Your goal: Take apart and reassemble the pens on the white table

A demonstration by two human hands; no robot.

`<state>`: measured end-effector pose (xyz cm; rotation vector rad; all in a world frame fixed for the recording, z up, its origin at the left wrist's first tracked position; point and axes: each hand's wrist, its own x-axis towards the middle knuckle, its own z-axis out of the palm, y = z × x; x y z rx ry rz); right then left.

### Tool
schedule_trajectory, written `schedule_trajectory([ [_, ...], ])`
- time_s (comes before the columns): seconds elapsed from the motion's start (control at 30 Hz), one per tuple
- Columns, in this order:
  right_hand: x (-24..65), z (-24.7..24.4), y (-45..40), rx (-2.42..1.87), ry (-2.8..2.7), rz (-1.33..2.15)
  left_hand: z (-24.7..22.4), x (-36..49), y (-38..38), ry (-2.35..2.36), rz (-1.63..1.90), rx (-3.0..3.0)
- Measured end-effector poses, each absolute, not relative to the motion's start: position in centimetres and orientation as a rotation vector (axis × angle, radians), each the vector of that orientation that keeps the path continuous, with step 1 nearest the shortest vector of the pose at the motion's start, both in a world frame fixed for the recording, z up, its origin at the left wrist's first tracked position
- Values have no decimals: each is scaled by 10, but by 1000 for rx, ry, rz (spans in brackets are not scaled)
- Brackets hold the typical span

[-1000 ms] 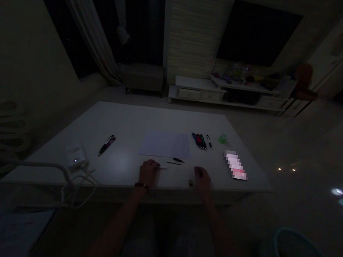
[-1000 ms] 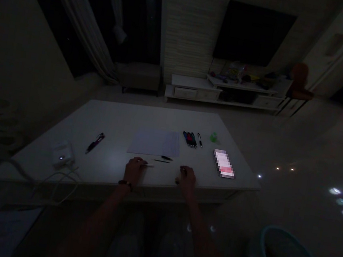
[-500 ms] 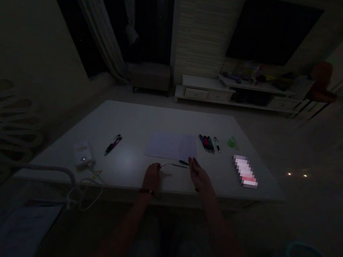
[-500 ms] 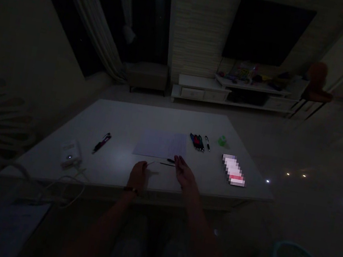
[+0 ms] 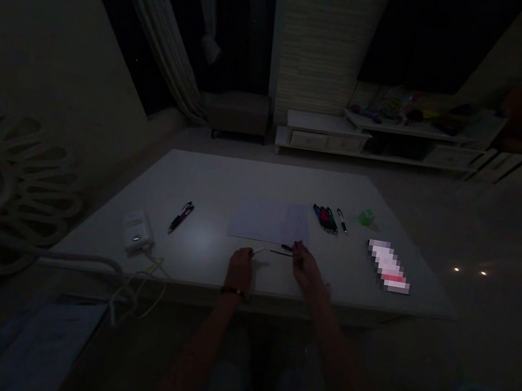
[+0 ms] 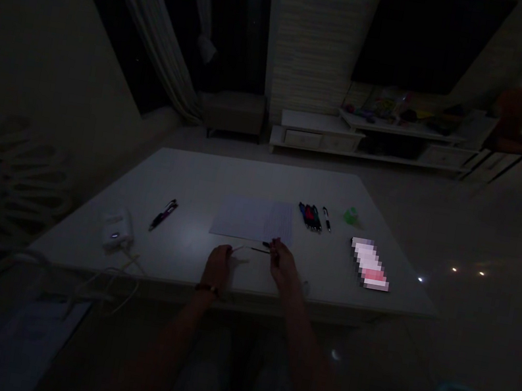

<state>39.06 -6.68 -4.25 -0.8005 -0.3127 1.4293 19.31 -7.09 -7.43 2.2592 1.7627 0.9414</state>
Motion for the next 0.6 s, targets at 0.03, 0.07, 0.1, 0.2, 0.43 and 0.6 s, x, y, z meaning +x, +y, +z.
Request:
schedule_trajectory([
  [0.03, 389, -44, -67, -811, -302, 1431, -75, 193, -71, 1757, 951, 2266],
  [0.07, 387, -44, -66, -815, -286, 1438, -75, 193, -71, 1747, 971, 2274],
  [0.1, 386, -45, -67, -816, -273, 1447, -76, 193, -71, 1737, 1000, 2283],
  [0.2, 384, -44, -68, -808, -304, 1472, -77, 192, -70, 1709, 1088, 2311],
  [0.43, 377, -39, -74, -1024, -565, 1265, -77, 192, -71, 1666, 1164, 2340],
  [0.6, 369, -38, -75, -1255, -869, 1076, -78, 193, -72, 1653, 1169, 2352],
])
